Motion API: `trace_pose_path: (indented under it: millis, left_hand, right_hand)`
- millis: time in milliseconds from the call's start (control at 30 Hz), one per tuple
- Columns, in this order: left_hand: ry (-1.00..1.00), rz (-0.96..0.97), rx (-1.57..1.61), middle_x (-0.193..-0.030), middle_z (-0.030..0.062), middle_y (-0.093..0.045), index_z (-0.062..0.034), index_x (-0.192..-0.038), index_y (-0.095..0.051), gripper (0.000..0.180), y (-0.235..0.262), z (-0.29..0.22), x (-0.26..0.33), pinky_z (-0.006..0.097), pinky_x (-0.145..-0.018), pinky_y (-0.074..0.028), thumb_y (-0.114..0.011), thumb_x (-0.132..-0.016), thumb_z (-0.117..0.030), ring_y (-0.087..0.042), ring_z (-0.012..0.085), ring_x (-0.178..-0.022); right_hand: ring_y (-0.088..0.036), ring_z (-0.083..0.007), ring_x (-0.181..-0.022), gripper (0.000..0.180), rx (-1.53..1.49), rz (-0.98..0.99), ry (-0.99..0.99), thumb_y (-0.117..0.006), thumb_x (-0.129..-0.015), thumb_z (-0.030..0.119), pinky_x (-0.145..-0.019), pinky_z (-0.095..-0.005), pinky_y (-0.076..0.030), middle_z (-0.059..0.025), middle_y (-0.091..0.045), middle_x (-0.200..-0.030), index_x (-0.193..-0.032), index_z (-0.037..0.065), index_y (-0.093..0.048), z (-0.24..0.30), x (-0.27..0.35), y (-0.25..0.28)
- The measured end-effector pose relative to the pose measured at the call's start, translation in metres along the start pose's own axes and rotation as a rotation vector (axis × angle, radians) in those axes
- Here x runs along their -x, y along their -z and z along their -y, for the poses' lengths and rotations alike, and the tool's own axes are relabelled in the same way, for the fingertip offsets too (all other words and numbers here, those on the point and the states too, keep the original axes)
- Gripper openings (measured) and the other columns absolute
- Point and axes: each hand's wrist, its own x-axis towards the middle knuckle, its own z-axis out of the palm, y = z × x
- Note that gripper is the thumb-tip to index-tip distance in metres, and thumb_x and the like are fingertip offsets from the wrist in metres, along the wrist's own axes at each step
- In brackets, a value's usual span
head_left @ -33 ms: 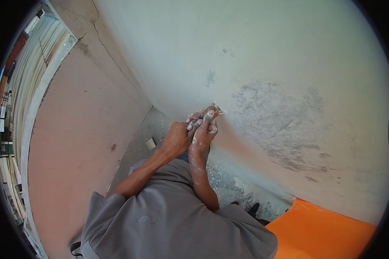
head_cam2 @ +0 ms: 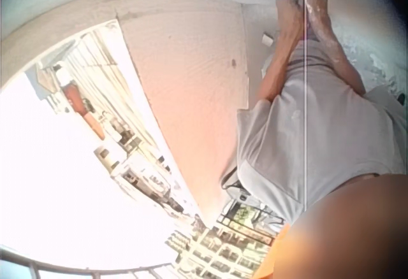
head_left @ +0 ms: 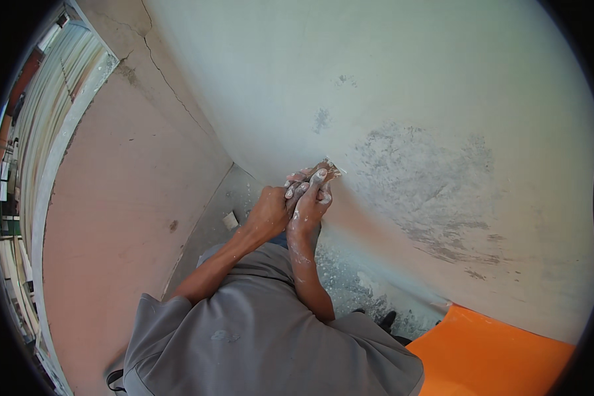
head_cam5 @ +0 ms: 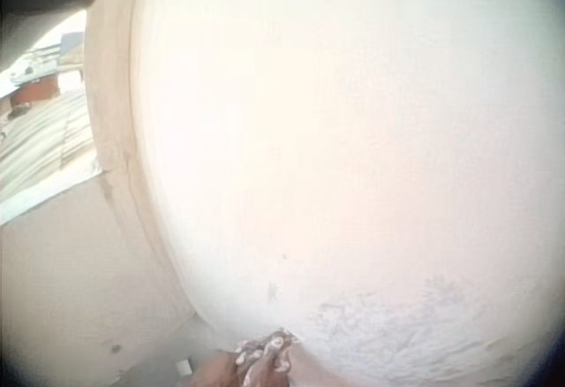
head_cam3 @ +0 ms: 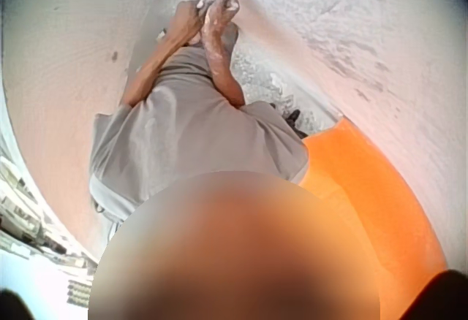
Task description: The person is scraping and smoothing putty on a wall using a putty knife.
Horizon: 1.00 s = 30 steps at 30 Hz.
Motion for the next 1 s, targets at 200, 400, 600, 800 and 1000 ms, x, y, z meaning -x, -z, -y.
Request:
trace_pose_path:
  millis: [200,400,600,800,1000]
  left_hand:
    - [0.020,-0.015,-0.146,-0.076,0.0356,-0.059,0.0120,-0.080,-0.065,0.038,0.016,-0.017,-0.002,0.054,-0.065,-0.049,-0.061,-0.093,-0.023,-0.059,0.0539,-0.074]
    - [0.035,-0.004,-0.153,-0.076,0.0355,-0.058,0.0126,-0.078,-0.064,0.038,0.015,-0.016,-0.002,0.053,-0.063,-0.049,-0.061,-0.094,-0.023,-0.059,0.0535,-0.075]
    - [0.029,0.004,-0.023,-0.077,0.0378,-0.057,0.0142,-0.079,-0.063,0.037,0.000,0.013,-0.005,0.053,-0.064,-0.048,-0.062,-0.092,-0.020,-0.059,0.0548,-0.078]
    - [0.021,0.055,0.082,-0.082,0.0389,-0.059,0.0164,-0.082,-0.062,0.035,-0.016,0.032,-0.007,0.053,-0.066,-0.049,-0.061,-0.092,-0.018,-0.060,0.0548,-0.083]
    - [0.016,0.130,0.335,-0.076,0.0279,-0.063,0.0101,-0.094,-0.063,0.033,-0.027,0.031,-0.006,0.043,-0.067,-0.049,-0.055,-0.100,-0.022,-0.062,0.0200,-0.070]
  right_hand:
    - [-0.051,-0.0126,-0.050,0.042,-0.122,-0.032,0.010,-0.047,-0.107,0.039,-0.047,-0.0270,-0.045,-0.0117,-0.064,-0.071,-0.095,0.000,-0.055,-0.009,-0.001,-0.007]
    - [-0.052,-0.0123,-0.049,0.041,-0.062,-0.055,-0.002,-0.045,-0.108,0.039,-0.046,-0.0258,-0.043,-0.0101,-0.062,-0.068,-0.094,0.002,-0.053,-0.005,0.001,-0.004]
    - [-0.052,-0.0122,-0.048,0.040,0.072,-0.077,0.032,-0.046,-0.108,0.038,-0.044,-0.0252,-0.041,-0.0091,-0.060,-0.063,-0.093,0.001,-0.053,-0.013,-0.002,0.002]
    - [-0.052,-0.0119,-0.048,0.040,0.193,-0.126,0.074,-0.047,-0.108,0.036,-0.043,-0.0252,-0.039,-0.0085,-0.060,-0.063,-0.091,0.000,-0.055,-0.008,-0.002,0.002]
    - [-0.050,-0.0106,-0.048,0.039,0.281,-0.136,0.083,-0.048,-0.108,0.032,-0.044,-0.0251,-0.039,-0.0078,-0.060,-0.062,-0.090,-0.001,-0.058,-0.002,-0.002,0.006]
